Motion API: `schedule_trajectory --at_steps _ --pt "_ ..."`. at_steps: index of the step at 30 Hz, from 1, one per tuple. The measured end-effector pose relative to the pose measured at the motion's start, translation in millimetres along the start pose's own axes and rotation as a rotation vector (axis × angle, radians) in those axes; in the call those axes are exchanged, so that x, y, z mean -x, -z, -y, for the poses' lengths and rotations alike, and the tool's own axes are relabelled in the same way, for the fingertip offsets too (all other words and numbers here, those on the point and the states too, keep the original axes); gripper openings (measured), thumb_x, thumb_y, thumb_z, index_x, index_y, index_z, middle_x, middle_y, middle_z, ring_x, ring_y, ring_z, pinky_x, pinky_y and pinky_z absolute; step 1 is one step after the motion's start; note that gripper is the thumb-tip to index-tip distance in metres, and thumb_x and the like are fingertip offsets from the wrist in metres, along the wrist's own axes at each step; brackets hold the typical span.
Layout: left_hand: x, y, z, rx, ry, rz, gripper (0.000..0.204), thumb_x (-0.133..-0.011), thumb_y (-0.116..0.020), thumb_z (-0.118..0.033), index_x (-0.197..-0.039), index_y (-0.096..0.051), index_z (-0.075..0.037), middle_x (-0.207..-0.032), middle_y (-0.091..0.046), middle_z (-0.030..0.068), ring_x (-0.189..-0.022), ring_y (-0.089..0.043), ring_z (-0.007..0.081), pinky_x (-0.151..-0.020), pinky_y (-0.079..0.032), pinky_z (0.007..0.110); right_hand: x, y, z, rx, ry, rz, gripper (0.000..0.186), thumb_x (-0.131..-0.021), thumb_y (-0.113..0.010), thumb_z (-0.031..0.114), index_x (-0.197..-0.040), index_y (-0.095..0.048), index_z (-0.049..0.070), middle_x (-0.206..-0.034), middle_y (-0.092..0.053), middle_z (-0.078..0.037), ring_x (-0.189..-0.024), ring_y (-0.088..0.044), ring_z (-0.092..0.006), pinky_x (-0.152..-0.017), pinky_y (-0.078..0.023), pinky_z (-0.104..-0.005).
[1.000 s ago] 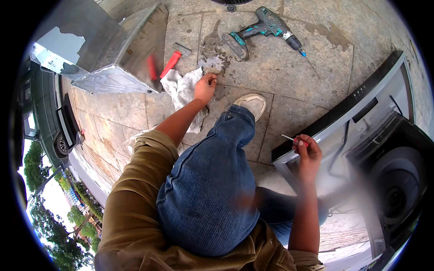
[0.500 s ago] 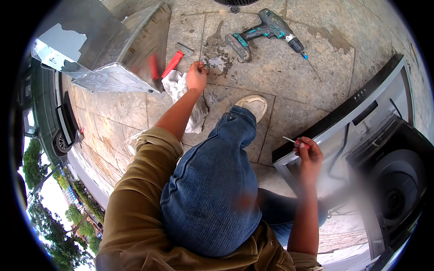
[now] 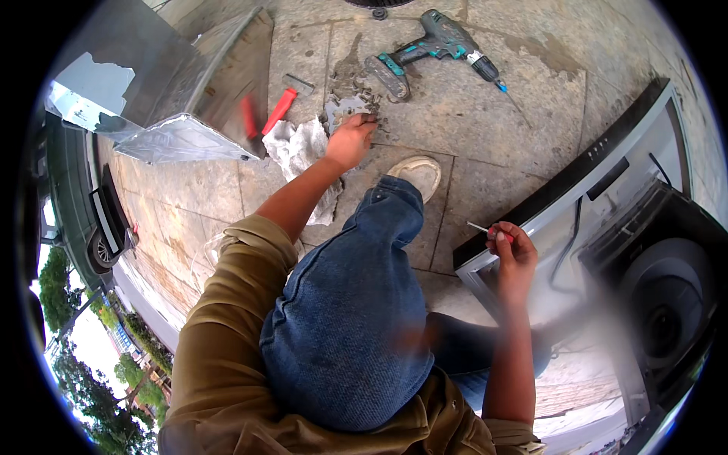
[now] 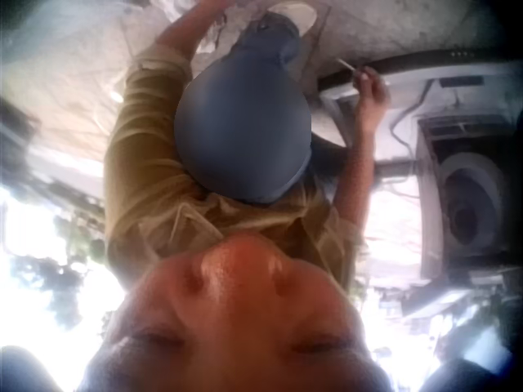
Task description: The person uses a power drill to remove screws from the central hub of a fan assembly inside a metal housing. They then remove the fan blade and the metal housing cover, placing them on the ground. The person proceeds to disconnect a power cord and remove a small electrical component from the side of the unit.
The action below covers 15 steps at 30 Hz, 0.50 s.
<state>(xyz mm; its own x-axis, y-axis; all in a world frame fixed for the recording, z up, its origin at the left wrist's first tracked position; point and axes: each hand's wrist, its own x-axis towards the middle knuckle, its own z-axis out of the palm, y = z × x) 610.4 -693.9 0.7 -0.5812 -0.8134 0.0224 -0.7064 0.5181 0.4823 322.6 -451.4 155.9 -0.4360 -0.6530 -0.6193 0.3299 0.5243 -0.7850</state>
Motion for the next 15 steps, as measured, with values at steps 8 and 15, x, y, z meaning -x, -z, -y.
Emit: schedule_trajectory --at_steps 8,15 --pt "-9 15 17 0.009 0.171 -0.06 0.021 -0.077 -0.058 -0.004 -0.095 -0.068 -0.01 -0.098 -0.062 0.0093 -0.09 -0.061 0.0297 -0.077 -0.051 0.038 -2 0 -3 -0.011 0.011 0.011 0.018 -0.092 -0.058 0.011 -0.104 -0.061 -0.001 -0.088 -0.065 -0.006 -0.075 -0.059 -0.0109 -0.069 -0.046 -0.023" --pt "-14 13 10 0.026 0.129 -0.065 0.017 -0.078 -0.062 -0.008 -0.094 -0.067 -0.011 -0.092 -0.06 0.0099 -0.084 -0.061 0.0299 -0.073 -0.05 0.039 -3 -1 -3 -0.017 0.019 0.017 0.017 -0.092 -0.059 0.011 -0.104 -0.062 -0.001 -0.088 -0.065 -0.005 -0.074 -0.059 -0.0107 -0.068 -0.046 -0.0229"
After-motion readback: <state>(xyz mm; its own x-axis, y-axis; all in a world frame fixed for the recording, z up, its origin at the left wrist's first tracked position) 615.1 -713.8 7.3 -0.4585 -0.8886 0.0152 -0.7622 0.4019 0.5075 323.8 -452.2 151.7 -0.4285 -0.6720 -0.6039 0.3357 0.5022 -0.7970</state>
